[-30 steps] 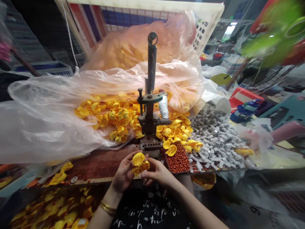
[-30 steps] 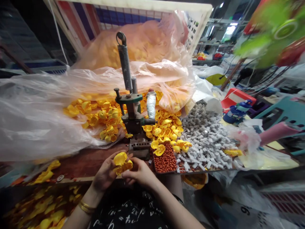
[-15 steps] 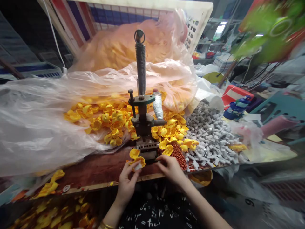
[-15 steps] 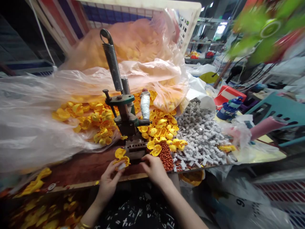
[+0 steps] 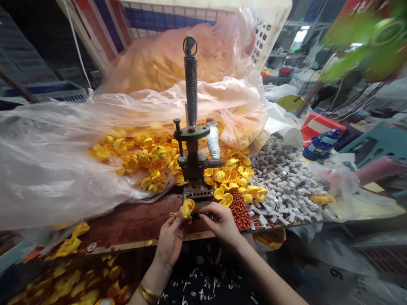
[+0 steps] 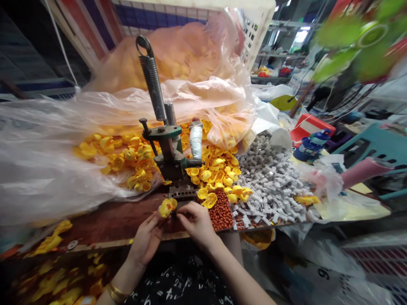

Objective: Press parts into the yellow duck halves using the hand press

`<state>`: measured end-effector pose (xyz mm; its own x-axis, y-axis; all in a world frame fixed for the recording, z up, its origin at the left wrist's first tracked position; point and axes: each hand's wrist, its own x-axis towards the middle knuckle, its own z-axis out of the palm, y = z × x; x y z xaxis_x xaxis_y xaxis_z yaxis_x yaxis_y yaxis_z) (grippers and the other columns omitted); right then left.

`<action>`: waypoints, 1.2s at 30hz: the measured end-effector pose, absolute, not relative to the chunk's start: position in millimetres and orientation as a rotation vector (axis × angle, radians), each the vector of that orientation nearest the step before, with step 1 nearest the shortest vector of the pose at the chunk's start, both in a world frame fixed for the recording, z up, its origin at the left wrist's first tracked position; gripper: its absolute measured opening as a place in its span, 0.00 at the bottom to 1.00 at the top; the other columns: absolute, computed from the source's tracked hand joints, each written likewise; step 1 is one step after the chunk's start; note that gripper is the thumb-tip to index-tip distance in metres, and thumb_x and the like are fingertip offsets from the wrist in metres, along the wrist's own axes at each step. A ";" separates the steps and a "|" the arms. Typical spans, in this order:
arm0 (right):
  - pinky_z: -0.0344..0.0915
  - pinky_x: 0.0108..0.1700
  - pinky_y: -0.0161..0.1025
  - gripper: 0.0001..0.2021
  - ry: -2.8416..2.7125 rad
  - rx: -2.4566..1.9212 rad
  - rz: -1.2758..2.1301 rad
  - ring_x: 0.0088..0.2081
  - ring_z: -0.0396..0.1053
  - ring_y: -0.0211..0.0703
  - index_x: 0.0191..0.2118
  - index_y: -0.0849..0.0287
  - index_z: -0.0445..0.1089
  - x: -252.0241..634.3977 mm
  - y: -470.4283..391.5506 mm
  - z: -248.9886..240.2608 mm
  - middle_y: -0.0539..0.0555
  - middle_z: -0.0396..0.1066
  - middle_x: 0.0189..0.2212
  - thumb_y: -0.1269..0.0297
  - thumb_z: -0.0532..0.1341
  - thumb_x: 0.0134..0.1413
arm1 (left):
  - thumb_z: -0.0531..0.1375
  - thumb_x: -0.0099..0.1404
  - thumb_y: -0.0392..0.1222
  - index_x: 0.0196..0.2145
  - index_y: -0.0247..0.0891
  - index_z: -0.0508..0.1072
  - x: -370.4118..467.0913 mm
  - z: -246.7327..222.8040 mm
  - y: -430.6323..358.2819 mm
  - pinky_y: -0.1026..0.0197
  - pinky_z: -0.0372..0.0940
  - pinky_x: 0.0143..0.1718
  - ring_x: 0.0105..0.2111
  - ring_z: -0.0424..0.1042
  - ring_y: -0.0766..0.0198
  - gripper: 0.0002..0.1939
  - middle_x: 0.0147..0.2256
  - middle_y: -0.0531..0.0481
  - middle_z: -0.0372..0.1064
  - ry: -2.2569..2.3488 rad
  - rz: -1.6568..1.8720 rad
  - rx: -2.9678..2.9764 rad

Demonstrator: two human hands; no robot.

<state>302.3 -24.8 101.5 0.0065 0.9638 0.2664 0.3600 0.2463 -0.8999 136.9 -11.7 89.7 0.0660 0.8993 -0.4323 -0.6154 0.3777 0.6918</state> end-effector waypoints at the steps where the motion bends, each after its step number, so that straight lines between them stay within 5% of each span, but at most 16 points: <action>1: 0.63 0.32 0.35 0.05 -1.532 -1.248 0.769 0.30 0.68 0.39 0.32 0.57 0.74 295.4 -24.8 102.4 0.52 0.72 0.27 0.65 0.60 0.54 | 0.72 0.46 0.42 0.32 0.31 0.79 137.9 91.0 -12.6 0.58 0.70 0.41 0.34 0.76 0.58 0.16 0.33 0.43 0.78 0.937 1.171 0.372; 36: 0.64 0.35 0.36 0.06 -1.577 -1.253 0.782 0.32 0.69 0.41 0.33 0.57 0.74 280.9 -23.6 99.2 0.53 0.72 0.28 0.67 0.59 0.55 | 0.71 0.48 0.42 0.33 0.32 0.79 129.7 86.1 -14.8 0.58 0.70 0.44 0.36 0.76 0.58 0.15 0.34 0.45 0.78 0.897 1.138 0.343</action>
<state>280.9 -23.6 99.2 -0.0330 0.9594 0.2801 0.3578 0.2730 -0.8930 129.7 -14.8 86.1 0.1298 0.8892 -0.4388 -0.6342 0.4146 0.6526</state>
